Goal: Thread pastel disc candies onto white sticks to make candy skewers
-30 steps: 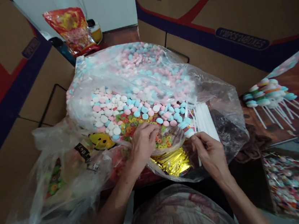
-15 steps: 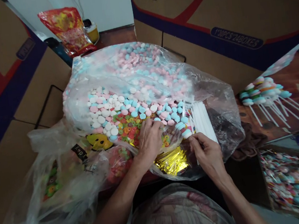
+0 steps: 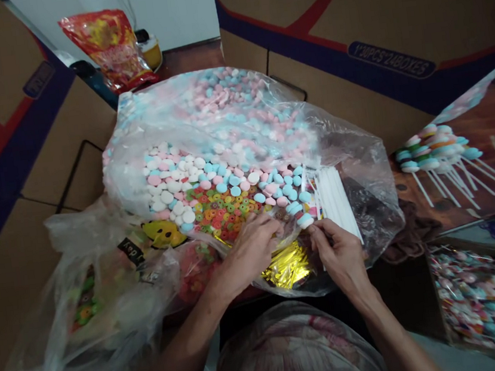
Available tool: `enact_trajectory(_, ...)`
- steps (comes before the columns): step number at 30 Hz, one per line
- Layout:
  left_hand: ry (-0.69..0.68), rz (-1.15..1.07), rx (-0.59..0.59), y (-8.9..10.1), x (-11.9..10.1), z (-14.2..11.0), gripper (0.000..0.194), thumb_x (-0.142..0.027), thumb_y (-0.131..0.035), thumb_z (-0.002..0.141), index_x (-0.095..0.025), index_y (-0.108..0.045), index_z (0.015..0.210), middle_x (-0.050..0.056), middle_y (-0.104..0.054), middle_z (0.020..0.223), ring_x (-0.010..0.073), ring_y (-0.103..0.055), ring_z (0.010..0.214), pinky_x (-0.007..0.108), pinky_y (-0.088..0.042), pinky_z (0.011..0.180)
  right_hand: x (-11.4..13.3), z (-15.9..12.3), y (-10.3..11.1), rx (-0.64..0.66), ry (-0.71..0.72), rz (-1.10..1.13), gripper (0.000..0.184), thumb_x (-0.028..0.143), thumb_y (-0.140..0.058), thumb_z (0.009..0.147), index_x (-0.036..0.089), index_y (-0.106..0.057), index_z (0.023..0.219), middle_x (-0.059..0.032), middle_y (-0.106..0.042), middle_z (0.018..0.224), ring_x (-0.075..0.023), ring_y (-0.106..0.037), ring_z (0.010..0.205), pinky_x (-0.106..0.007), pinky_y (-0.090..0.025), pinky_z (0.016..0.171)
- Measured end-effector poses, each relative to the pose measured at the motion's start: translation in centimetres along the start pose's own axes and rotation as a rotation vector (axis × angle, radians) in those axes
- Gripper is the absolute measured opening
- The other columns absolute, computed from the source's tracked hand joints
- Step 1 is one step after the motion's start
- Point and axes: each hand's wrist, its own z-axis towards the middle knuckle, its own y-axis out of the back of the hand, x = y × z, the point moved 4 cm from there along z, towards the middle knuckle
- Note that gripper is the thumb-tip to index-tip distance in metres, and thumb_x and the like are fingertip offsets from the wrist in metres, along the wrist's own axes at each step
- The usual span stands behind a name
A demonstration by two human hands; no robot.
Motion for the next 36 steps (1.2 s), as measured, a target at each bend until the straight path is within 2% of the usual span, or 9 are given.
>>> enact_trajectory(3,-0.064,0.07,0.007,0.2,0.1,-0.2,0.024,0.0,-0.046,0.082,-0.019,-0.06,0.079,0.004,-0.061,0.088,0.0195,-0.054,0.092,0.035,-0.042,0.091,0.2,0.0,-0.1,0.002,0.012,-0.001,0.03,0.041,-0.05,0.093,0.018,-0.06,0.075,0.004,-0.048,0.057,-0.0117,-0.044,0.053,-0.023,-0.035,0.053)
enact_trajectory(8,-0.139,0.179,0.092,-1.2,0.9,-0.2,0.025,-0.002,-0.044,0.086,-0.019,-0.059,0.078,0.006,-0.062,0.091,0.0205,-0.055,0.093,0.035,-0.043,0.093,0.6,0.1,-0.3,0.009,0.018,0.009,0.028,0.039,-0.05,0.092,0.018,-0.062,0.077,0.0042,-0.047,0.057,-0.0115,-0.043,0.052,-0.023,-0.034,0.052)
enact_trajectory(15,-0.1,0.14,0.039,-1.4,0.1,-1.1,0.025,-0.01,-0.045,0.092,-0.023,-0.059,0.108,0.008,-0.056,0.115,0.0222,-0.051,0.114,0.037,-0.044,0.098,0.4,-0.1,-0.4,0.034,0.023,0.02,0.029,0.04,-0.05,0.093,0.018,-0.062,0.079,0.004,-0.046,0.059,-0.0113,-0.041,0.055,-0.023,-0.033,0.052)
enact_trajectory(21,0.012,0.122,-0.035,-1.2,0.8,-1.6,0.024,-0.007,-0.043,0.09,-0.02,-0.062,0.09,0.007,-0.057,0.098,0.0199,-0.055,0.093,0.032,-0.049,0.082,0.6,-0.1,-0.3,0.038,0.019,0.032,0.029,0.04,-0.05,0.093,0.018,-0.062,0.079,0.0038,-0.046,0.06,-0.0114,-0.042,0.056,-0.023,-0.034,0.054)
enact_trajectory(25,0.071,-0.11,-0.233,-0.7,1.6,-1.1,0.022,-0.009,-0.048,0.087,-0.02,-0.064,0.095,0.006,-0.063,0.095,0.0183,-0.058,0.093,0.031,-0.05,0.083,1.0,-0.3,-0.8,0.053,0.059,0.068,0.026,0.038,-0.05,0.094,0.018,-0.062,0.083,0.004,-0.046,0.062,-0.0114,-0.042,0.057,-0.022,-0.034,0.054)
enact_trajectory(28,0.231,-0.506,-0.451,-0.2,3.3,-0.7,0.019,-0.018,-0.056,0.085,-0.019,-0.064,0.102,0.004,-0.068,0.094,0.0148,-0.064,0.08,0.027,-0.052,0.073,1.5,-0.6,-1.3,0.087,0.09,0.073,0.027,0.037,-0.049,0.095,0.019,-0.059,0.078,0.004,-0.045,0.061,-0.0114,-0.042,0.056,-0.022,-0.034,0.054)
enact_trajectory(30,0.322,-0.734,-0.544,0.0,4.3,-0.3,0.019,-0.025,-0.062,0.082,-0.017,-0.065,0.099,0.003,-0.069,0.087,0.0131,-0.065,0.07,0.025,-0.053,0.067,2.0,-0.8,-1.6,0.106,0.114,0.082,0.027,0.036,-0.049,0.095,0.019,-0.059,0.076,0.0035,-0.046,0.06,-0.0116,-0.043,0.056,-0.022,-0.034,0.053)
enact_trajectory(32,0.357,-0.851,-0.597,0.1,4.7,0.0,0.02,-0.028,-0.067,0.078,-0.016,-0.067,0.094,0.002,-0.07,0.083,0.0129,-0.065,0.071,0.025,-0.053,0.068,2.4,-1.0,-1.9,0.118,0.139,0.096,0.026,0.034,-0.05,0.094,0.019,-0.06,0.076,0.0032,-0.047,0.059,-0.0116,-0.044,0.055,-0.022,-0.034,0.052)
enact_trajectory(36,0.359,-0.903,-0.618,0.3,4.5,0.3,0.022,-0.028,-0.07,0.075,-0.015,-0.07,0.093,0.004,-0.073,0.089,0.014,-0.067,0.08,0.025,-0.054,0.074,2.9,-1.2,-2.5,0.138,0.157,0.096,0.026,0.033,-0.05,0.094,0.019,-0.06,0.074,0.0032,-0.049,0.058,-0.0115,-0.046,0.053,-0.022,-0.035,0.051)
